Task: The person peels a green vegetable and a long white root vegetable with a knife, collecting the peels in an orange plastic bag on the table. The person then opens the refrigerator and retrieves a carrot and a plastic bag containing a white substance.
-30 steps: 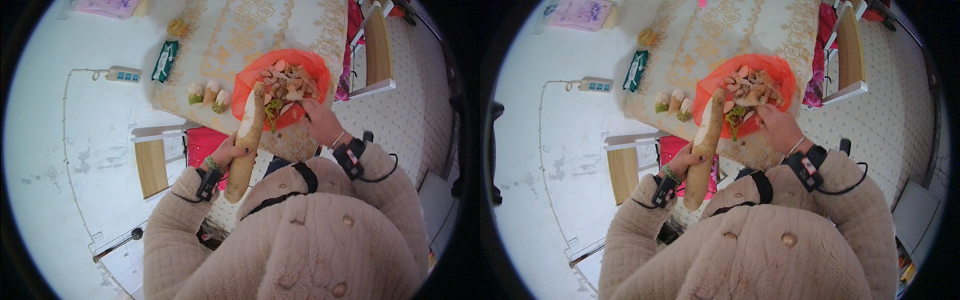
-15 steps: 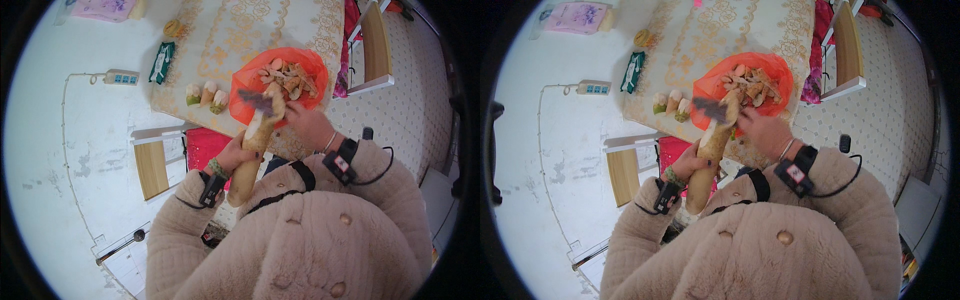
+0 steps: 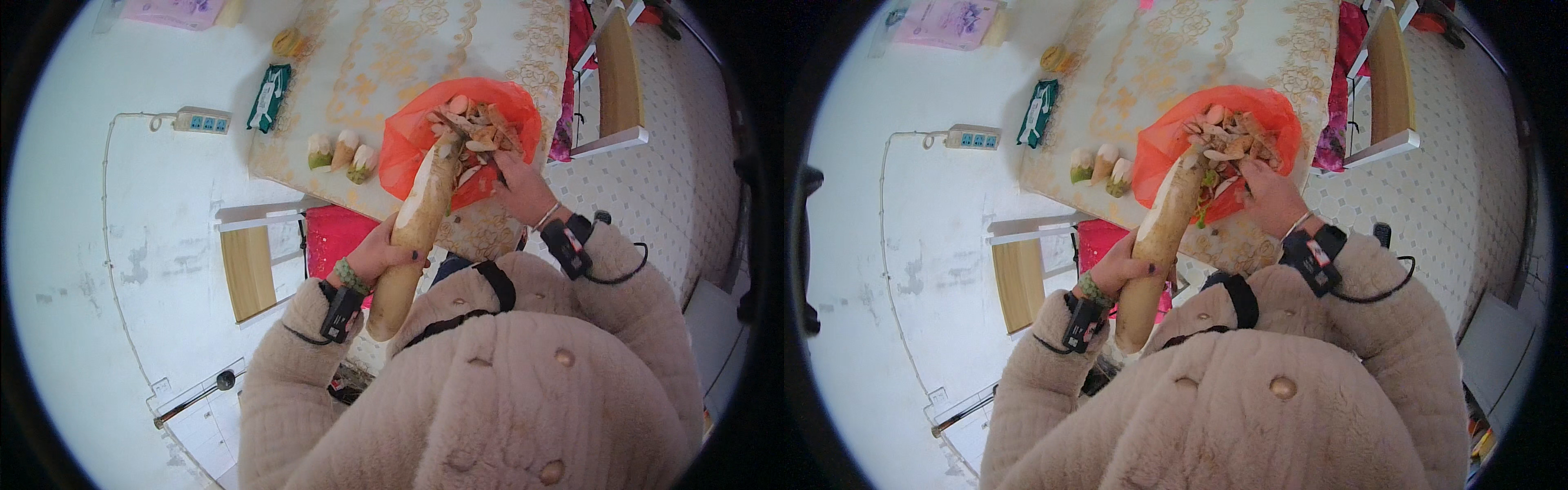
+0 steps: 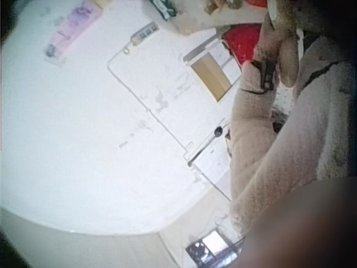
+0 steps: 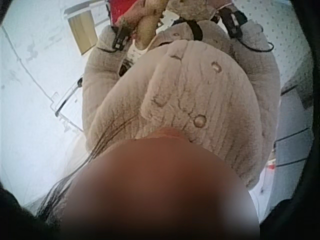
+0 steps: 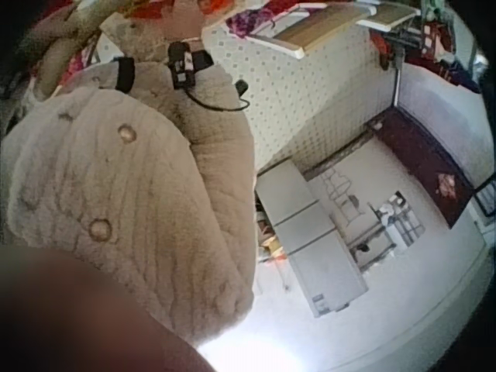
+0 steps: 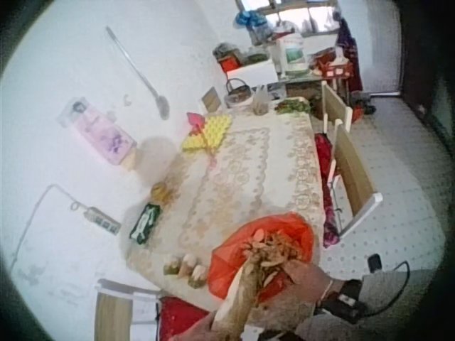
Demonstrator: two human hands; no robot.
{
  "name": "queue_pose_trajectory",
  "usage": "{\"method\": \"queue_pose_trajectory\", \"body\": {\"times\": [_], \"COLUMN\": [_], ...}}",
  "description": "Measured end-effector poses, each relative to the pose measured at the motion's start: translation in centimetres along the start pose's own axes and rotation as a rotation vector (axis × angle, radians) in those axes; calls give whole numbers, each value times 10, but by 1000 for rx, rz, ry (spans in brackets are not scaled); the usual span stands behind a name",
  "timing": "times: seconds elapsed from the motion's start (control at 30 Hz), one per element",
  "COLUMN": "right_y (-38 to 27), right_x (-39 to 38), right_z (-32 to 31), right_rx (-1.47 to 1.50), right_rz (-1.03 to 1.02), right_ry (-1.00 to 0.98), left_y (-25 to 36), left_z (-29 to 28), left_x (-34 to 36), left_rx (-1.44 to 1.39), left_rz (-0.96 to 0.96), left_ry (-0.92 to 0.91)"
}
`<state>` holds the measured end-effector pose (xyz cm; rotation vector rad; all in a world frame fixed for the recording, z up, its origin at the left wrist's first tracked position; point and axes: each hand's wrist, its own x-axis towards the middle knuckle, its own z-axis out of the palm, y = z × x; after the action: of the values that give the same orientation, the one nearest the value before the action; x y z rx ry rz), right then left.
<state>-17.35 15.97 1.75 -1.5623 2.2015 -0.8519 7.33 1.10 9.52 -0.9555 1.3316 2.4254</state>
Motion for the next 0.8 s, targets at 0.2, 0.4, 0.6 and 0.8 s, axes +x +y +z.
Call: {"method": "queue_pose_trajectory", "body": {"times": [0.2, 0.4, 0.6, 0.8], "right_y": [-58, -21, 7, -12], "right_x": [-18, 8, 11, 23], "right_z": [-6, -10, -3, -25], "right_rx": [-29, -198, 273, 704], "right_rz": [-315, -19, 82, 531], "right_ry": [-98, -122, 32, -329], "left_y": [-4, 4, 3, 3], "left_z": [-8, 4, 2, -15], "left_x": [17, 7, 9, 8], "left_rx": [38, 13, 39, 17], "left_rz": [44, -10, -31, -57], "left_ry": [39, -34, 40, 84]}}
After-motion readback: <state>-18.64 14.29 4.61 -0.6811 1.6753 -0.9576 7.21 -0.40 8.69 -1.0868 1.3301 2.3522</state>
